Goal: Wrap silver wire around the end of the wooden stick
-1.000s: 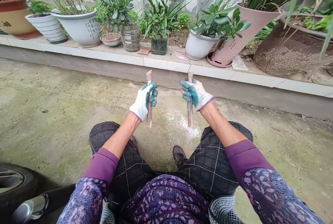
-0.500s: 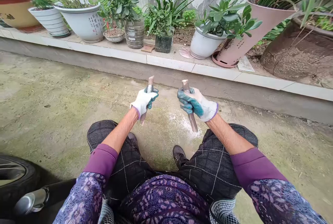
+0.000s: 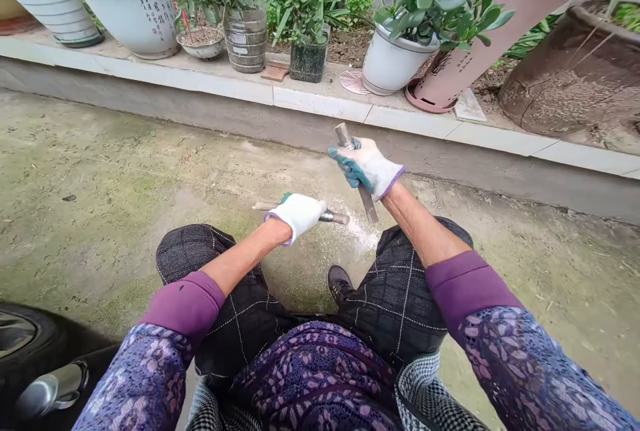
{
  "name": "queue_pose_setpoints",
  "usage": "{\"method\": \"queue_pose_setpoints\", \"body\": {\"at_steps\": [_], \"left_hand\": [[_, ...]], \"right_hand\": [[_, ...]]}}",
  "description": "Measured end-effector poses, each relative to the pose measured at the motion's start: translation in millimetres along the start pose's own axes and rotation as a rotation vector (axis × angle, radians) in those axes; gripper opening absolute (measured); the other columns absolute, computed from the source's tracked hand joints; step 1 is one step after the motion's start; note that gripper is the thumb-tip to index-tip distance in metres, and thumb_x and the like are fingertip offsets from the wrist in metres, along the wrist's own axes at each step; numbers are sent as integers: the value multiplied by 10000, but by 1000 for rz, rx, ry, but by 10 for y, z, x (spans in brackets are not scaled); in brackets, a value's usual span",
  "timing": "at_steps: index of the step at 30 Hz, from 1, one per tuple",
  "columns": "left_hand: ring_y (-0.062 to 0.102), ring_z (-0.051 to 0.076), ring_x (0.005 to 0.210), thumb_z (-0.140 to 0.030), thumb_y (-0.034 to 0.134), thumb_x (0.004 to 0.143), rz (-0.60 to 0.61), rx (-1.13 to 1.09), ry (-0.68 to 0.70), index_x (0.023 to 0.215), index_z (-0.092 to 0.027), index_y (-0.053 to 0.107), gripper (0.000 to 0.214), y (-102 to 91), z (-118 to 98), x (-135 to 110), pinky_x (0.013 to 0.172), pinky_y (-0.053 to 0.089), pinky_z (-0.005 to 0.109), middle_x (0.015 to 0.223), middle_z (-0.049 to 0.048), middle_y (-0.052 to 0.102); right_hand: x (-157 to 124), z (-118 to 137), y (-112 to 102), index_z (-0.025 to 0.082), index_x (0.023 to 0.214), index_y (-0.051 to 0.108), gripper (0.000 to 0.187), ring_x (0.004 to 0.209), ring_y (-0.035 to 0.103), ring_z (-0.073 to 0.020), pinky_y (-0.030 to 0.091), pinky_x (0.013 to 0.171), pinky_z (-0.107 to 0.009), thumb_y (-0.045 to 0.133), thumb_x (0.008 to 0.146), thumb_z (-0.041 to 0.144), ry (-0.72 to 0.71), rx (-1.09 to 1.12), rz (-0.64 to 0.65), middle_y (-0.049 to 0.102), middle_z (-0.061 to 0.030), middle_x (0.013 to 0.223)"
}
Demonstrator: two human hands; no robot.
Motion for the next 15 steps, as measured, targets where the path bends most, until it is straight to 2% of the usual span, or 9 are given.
{"method": "queue_pose_setpoints", "body": {"at_steps": [2,4,8,12,15], "left_hand": [[701,291,775,-267,579,885,-41,-93,22,968,-199,700,161,-109,-56,-100,726,495,359,771,111,703],[656,243,697,-360,612,870,-142,-286,-2,920,-195,688,188,-284,-19,-184,664,472,322,732,72,672],[536,129,593,-327,667,788,-341,-794,-65,847,-165,660,173,-590,182,-321,558,417,243,691,3,602],[393,73,458,-272,666,748,-426,-1178,-262,1015,-155,680,291,-616,460,-371,416,335,208,624,-44,512],[339,66,410,-236,654,750,-498,-1291,-351,1098,-158,676,358,-572,620,-340,366,298,198,570,-68,444]], "right_hand": [[163,-117,-141,228,694,472,314,331,275,-48,247,242,-185,781,687,287,21,-15,-65,370,104,434],[243,-280,-192,231,685,455,303,325,275,-51,244,244,-186,756,700,267,65,-53,-92,364,105,426],[202,-545,-108,230,683,447,275,319,297,-54,256,258,-190,715,725,274,124,-73,-85,374,101,430],[70,-539,32,224,745,487,307,327,291,-53,248,272,-190,758,676,351,137,37,-13,375,112,429],[-105,-369,115,221,814,526,356,339,290,-57,245,285,-200,787,646,394,58,132,30,379,120,441]]}}
Point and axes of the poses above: each hand's wrist, its own x-axis towards the middle knuckle, its own y-axis out of the palm, z = x × y, the point moved 8 cm from there along x, towards the middle knuckle
